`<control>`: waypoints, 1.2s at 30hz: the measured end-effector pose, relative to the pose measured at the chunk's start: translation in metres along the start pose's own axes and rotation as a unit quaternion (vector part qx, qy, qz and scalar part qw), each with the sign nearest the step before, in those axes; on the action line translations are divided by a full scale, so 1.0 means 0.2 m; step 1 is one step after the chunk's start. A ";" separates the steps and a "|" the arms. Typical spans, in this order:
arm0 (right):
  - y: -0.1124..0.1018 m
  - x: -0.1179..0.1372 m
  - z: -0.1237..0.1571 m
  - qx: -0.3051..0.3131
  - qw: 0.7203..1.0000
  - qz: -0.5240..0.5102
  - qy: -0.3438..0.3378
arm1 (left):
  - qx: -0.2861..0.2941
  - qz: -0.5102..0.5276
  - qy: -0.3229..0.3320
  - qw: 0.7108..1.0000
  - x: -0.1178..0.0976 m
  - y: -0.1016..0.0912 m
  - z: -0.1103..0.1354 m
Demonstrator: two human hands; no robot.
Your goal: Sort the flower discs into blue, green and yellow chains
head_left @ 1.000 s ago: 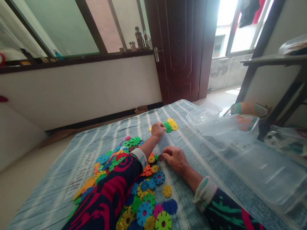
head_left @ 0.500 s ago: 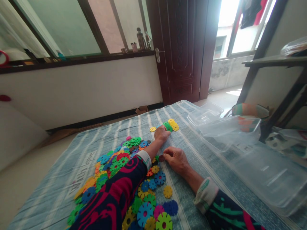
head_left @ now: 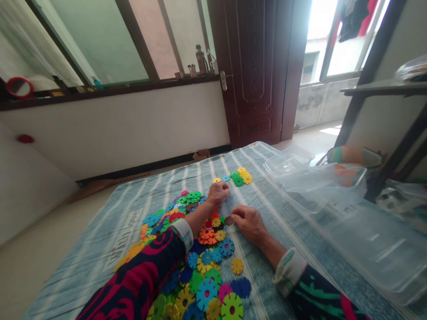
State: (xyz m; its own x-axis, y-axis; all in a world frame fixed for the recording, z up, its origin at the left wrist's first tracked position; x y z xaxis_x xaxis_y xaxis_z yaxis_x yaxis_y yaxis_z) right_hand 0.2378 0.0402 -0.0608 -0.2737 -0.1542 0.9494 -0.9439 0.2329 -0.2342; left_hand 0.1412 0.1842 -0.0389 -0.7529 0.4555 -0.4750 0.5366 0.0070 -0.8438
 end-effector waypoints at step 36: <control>-0.02 -0.02 0.06 0.026 0.999 0.026 -0.026 | -0.241 -0.081 -0.216 0.943 0.66 -0.87 1.01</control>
State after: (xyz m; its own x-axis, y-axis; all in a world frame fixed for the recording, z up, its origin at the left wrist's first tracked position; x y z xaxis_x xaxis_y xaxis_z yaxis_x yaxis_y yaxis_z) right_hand 0.2396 0.0276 -0.0661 -0.3312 -0.1925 0.9237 -0.9359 0.1916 -0.2956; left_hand -0.1279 0.0629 -0.0048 -0.8688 0.0102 -0.4951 0.4340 0.4970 -0.7514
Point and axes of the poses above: each hand's wrist, its own z-axis away from the middle knuckle, its own y-axis out of the palm, x = y × z, the point moved 3 cm from there along -z, towards the middle knuckle, and after that the axes turned 3 degrees about -z, right-handed, at the moved point
